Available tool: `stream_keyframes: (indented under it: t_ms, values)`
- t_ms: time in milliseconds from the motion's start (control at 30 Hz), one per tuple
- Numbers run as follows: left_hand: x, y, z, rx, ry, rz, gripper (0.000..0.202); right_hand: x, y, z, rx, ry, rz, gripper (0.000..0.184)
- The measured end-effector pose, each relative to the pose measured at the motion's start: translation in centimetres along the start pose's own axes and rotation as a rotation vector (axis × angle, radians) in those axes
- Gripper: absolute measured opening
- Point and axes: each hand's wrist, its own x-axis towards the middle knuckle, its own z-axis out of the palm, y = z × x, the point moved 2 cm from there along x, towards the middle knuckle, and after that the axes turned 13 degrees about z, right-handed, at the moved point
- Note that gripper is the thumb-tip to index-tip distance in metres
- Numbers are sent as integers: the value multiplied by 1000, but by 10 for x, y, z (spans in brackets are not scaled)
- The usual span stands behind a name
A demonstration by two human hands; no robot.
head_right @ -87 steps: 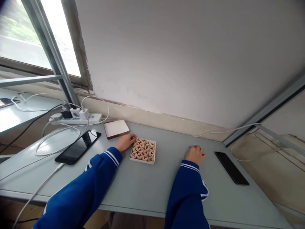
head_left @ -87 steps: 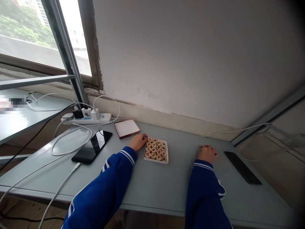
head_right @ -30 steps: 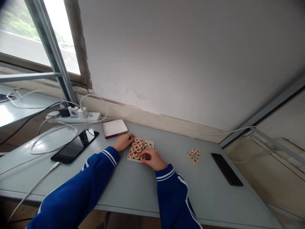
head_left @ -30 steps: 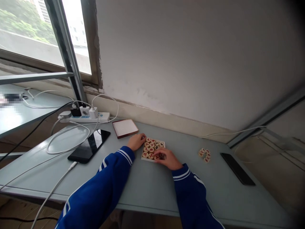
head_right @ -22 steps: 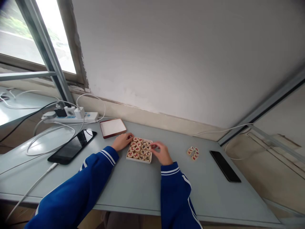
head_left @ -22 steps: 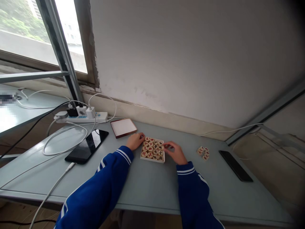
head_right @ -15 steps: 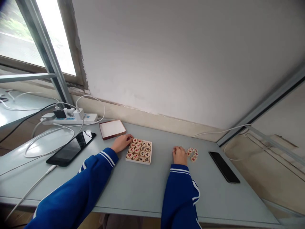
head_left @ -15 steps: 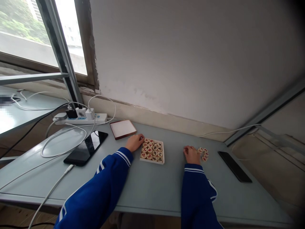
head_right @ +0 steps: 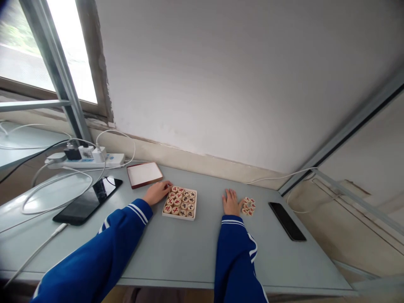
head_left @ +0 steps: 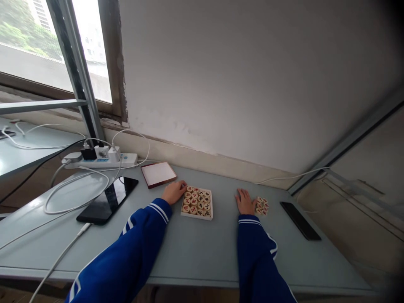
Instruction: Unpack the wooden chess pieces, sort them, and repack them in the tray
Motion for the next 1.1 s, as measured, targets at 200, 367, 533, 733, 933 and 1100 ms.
stream_keyframes:
  t_ms: [200,367,533,733,933,1100]
  values:
    - [-1,2,-2,-16,-2,2,31,18,57,8,34,-6,206,48]
    - [0,1,1,-8,4,-21,31,16,40,8,215,66,34,45]
    - [1,-1,3,-11,19,-6,29,-17,-61,-16,596,-79,-470,40]
    - [-1,-1,3,-13,23,-5,29,-60,-148,-45,533,-243,-737,25]
    - [0,0,2,15,27,2,30,-65,-146,-44,499,-160,-739,36]
    - [1,0,3,28,22,14,30,-60,-139,-40,481,-134,-694,31]
